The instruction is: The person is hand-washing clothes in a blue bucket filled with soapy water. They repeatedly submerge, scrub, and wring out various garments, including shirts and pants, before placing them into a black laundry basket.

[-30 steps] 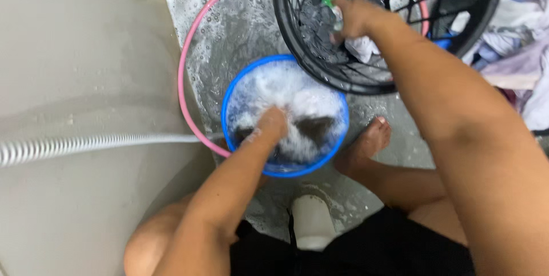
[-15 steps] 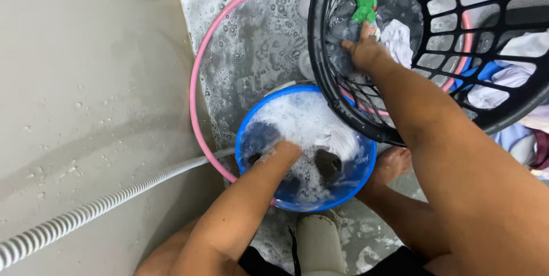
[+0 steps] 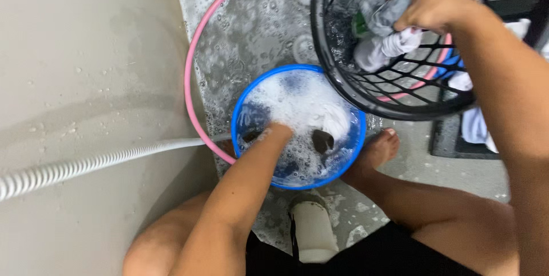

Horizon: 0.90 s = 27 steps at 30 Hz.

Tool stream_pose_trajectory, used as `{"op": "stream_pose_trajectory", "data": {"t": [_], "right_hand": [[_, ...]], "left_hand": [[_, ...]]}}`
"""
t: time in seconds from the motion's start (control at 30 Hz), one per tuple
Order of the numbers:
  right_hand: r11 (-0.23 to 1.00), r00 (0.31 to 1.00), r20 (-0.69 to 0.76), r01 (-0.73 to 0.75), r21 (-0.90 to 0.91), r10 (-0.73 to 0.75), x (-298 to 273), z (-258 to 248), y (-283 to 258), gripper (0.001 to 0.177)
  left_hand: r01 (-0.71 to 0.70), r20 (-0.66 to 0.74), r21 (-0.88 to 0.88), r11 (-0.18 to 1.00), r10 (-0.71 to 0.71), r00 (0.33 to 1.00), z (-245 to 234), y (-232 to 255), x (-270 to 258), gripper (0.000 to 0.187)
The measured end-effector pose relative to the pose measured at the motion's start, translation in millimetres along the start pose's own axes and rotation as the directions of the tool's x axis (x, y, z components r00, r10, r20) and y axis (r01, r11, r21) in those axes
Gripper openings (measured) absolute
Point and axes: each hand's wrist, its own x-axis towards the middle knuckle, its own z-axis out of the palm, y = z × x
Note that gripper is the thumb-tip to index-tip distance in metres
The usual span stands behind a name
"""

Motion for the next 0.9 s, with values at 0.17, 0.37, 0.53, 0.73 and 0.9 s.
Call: {"op": "stream_pose_trajectory", "data": {"t": [0.17,0.37,0.53,0.73,0.9], "right_hand": [[0.908,0.965,-0.142,0.258,0.33,-0.222,-149,-49,-46,0.053],[0.48,0.82,-0.32,0.546,0.687,-0.474,-309,-47,-111,0.042],[0.559,0.58,-0.361,0.811,0.172,-0.73,-329,32,-145,0.064],[0.825,0.795,-0.248,0.485,-0.289,-0.554,-266,196,-151,0.083],[0.689,0.88,-0.113,0.275,-0.671,-0.462,-236,257,-130,0.073]], "left_hand": [[-0.041,-0.117,0.06,0.997,0.048,0.992,-24,-1,-2,0.059],[-0.108,-0.474,0.031,0.994,0.11,0.874,-77,-3,-67,0.056],[-0.185,-0.592,-0.404,0.896,-0.102,0.799,-115,-26,-131,0.045],[-0.681,-0.877,-0.364,0.635,0.013,0.481,-86,-17,-174,0.089],[-0.216,-0.49,-0.018,0.976,0.18,0.853,-72,38,-198,0.138]]}}
